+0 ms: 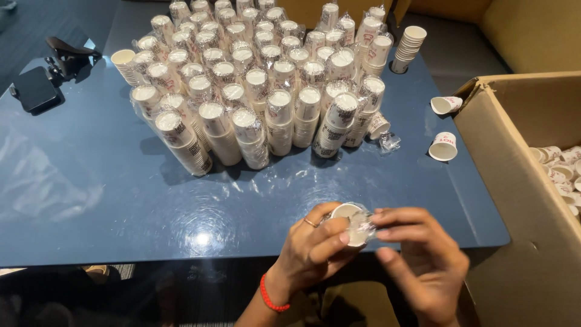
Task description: Sort and stack disposable paper cups from bulk packaging into stacks.
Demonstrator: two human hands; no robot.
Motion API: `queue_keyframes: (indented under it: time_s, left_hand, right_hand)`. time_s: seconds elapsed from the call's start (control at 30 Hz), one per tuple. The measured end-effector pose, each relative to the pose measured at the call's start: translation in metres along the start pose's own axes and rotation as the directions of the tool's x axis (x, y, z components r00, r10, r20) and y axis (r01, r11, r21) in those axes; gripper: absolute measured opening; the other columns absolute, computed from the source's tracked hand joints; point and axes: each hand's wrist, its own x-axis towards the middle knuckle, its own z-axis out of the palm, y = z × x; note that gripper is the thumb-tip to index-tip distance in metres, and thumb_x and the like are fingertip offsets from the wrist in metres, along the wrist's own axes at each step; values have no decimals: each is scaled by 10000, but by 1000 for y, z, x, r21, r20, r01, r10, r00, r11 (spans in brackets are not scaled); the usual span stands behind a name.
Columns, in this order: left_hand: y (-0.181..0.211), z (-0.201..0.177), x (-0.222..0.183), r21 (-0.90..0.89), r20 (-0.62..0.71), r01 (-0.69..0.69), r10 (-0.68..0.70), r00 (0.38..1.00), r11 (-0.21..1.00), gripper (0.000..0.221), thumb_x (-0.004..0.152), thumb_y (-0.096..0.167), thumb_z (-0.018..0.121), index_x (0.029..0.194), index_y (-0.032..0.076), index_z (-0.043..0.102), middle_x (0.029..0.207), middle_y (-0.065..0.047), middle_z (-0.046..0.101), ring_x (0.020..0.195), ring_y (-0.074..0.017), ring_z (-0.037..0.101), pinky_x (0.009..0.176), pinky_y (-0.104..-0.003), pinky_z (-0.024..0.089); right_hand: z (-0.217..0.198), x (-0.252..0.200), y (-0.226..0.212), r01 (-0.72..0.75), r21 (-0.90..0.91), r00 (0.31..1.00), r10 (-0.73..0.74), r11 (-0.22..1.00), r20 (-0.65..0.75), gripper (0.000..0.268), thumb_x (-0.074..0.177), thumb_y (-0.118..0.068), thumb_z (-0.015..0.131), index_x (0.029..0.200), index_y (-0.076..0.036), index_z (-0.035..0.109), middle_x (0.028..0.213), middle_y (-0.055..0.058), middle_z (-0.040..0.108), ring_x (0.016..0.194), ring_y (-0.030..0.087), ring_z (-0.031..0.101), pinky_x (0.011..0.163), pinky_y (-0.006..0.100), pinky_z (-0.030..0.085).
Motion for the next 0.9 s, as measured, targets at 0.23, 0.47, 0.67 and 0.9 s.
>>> queue_keyframes:
  time_s: [0.23,0.47,0.67,0.9]
  left_hand:
    - [-6,5,-3,-30,-102,118,-121,987,993,777,894,0,763,1465,234,291,1312,-139,514,1188,-408,666,867,-449,650]
    - [11,-10,17,102,-6,153,-153,988,983,497,907,123,774,1338,85,530,981,-76,623,1055,-384,706,770,-415,633]
    - [23,-19,21,284,-59,185,-176,983,941,225,955,84,727,1121,49,580,896,-91,640,1094,-359,759,901,-398,675]
    - [39,-37,35,305,-19,115,-115,993,945,276,896,154,761,1093,-33,714,970,-136,723,1076,-393,741,820,-401,624]
  right_hand:
    - [11,17,38,684,-701,728,-244,202,641,354,755,-113,805,1074,-38,670,1072,88,672,987,242,686,1140,617,371]
    - [-3,16,31,745,-642,664,-110,182,740,384,751,-61,806,1082,-57,611,952,36,658,949,212,690,1154,638,408]
    - [2,6,30,748,-633,662,-279,199,695,481,833,-132,824,1212,-96,531,1041,70,670,1074,277,669,1206,660,316]
    - [-10,-12,43,736,-600,672,-230,313,704,556,861,-58,770,1316,-78,451,1122,100,645,1138,250,661,1235,689,306]
